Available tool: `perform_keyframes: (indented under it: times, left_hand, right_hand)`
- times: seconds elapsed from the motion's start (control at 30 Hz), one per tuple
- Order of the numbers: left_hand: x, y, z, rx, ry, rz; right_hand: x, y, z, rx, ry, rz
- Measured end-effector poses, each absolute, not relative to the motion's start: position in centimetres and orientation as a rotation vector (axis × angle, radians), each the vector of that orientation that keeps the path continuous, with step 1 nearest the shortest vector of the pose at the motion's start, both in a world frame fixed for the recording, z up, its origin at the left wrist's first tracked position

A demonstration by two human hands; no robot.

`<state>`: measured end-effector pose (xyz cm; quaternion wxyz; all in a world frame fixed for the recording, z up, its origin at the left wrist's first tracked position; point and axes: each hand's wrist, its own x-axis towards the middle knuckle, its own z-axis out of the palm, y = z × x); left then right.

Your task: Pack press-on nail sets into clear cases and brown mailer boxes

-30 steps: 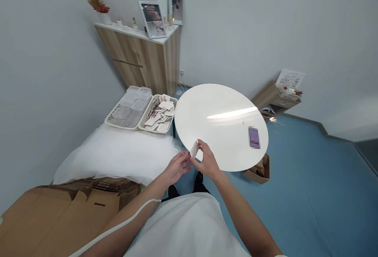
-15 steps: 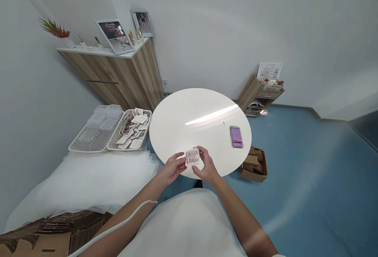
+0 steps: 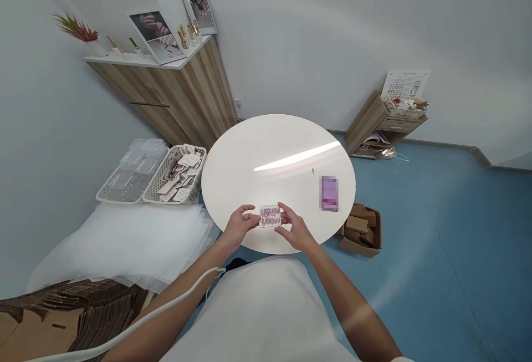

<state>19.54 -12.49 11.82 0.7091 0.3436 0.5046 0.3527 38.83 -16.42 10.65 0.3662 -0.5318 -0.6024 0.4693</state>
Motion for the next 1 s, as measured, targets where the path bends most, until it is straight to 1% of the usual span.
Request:
perform_keyframes:
  times: [0.13,0.3,0.57,0.8,1.0]
  left_hand:
    - [20.2,-12.4,12.0,0.853,1.137,0.784]
    - [20.3,-11.8,12.5,0.957,1.097,0.752]
    - [20.0,-11.2,11.0,1.115,0.983,0.640]
    - [19.2,-10.2,10.7,1.197,0.950,0.653]
    - [17.7,-8.8,10.8,1.320,0.943,0.630]
  right_hand:
    - [40.3,-16.4,10.7,-1.359,-1.521,1.308]
    - [40.8,-16.2,11.1,-1.394,-1.484,1.315]
    - [40.1,-16.0,10.6,-1.450,-1.304,1.301]
    - [38.5,-16.0,9.9,-1.448,-1.278,1.180]
    - [37.4,-14.8,11.4,-1.488,-1.238,1.048]
